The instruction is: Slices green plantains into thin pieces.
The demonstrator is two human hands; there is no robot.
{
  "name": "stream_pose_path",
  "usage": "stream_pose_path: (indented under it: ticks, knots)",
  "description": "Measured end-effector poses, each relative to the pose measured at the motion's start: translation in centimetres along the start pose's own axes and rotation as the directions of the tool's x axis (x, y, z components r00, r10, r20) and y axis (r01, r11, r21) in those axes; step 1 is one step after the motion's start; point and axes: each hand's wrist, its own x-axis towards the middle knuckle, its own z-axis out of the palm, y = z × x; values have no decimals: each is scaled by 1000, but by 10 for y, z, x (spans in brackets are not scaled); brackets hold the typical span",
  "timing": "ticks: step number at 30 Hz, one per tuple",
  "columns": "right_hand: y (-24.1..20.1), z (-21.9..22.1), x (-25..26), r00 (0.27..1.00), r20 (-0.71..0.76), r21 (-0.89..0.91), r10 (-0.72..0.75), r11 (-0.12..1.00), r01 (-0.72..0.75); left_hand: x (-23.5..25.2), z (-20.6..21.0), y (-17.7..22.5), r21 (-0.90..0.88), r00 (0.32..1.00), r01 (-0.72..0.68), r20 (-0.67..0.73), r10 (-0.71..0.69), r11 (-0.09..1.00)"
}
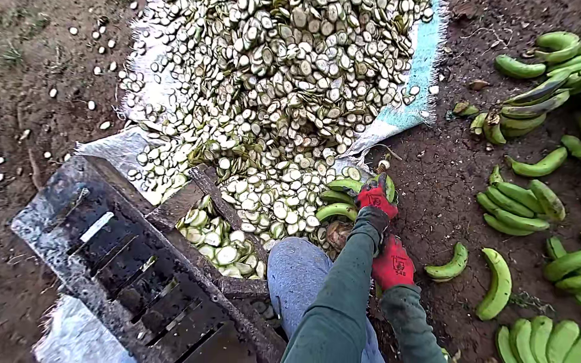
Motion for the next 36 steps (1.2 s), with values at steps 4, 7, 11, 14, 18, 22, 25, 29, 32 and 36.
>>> stream_pose_path:
  ticks: [4, 7, 11, 14, 18, 22, 25, 29, 32, 36]
  knots:
    - [56, 7, -84, 996, 89, 200, -25, 980, 7, 15, -8, -4, 38, 998, -13, -56, 15, 999]
    - [141, 8, -129, 987, -110, 461, 116, 886, -53, 13, 3, -9, 97, 1000, -17, -14, 18, 995]
    - [146, -51, -146, 904, -427, 696, 12, 642, 321, -40, -73, -23, -349, 959, -221, 90, 267, 911]
    - [83, -72, -156, 725, -603, 739, -332, 111, 665, -174, -126, -51, -696, 795, -379, 92, 600, 609]
    - [-16, -61, -170, 416, -611, 691, -673, -197, 696, -329, -174, -84, -626, 755, -566, -133, 642, 536]
    - [-89, 2, -206, 412, -510, 758, -755, -169, 629, -391, -170, -153, -416, 815, -525, -496, 299, 742]
    - [-119, 43, -222, 452, -379, 834, -807, -86, 545, -411, -161, -193, -493, 766, -520, -630, 126, 698]
    - [-140, 69, -234, 540, -276, 871, -795, 31, 491, -420, -155, -221, -610, 787, -539, -611, 88, 581]
    - [-149, 75, -233, 482, -285, 805, -828, 66, 589, -426, -157, -232, -409, 829, -341, -555, 66, 846]
    - [-120, 85, -229, 409, -420, 569, -810, 116, 814, -450, -146, -302, -346, 384, -370, -902, -197, 862]
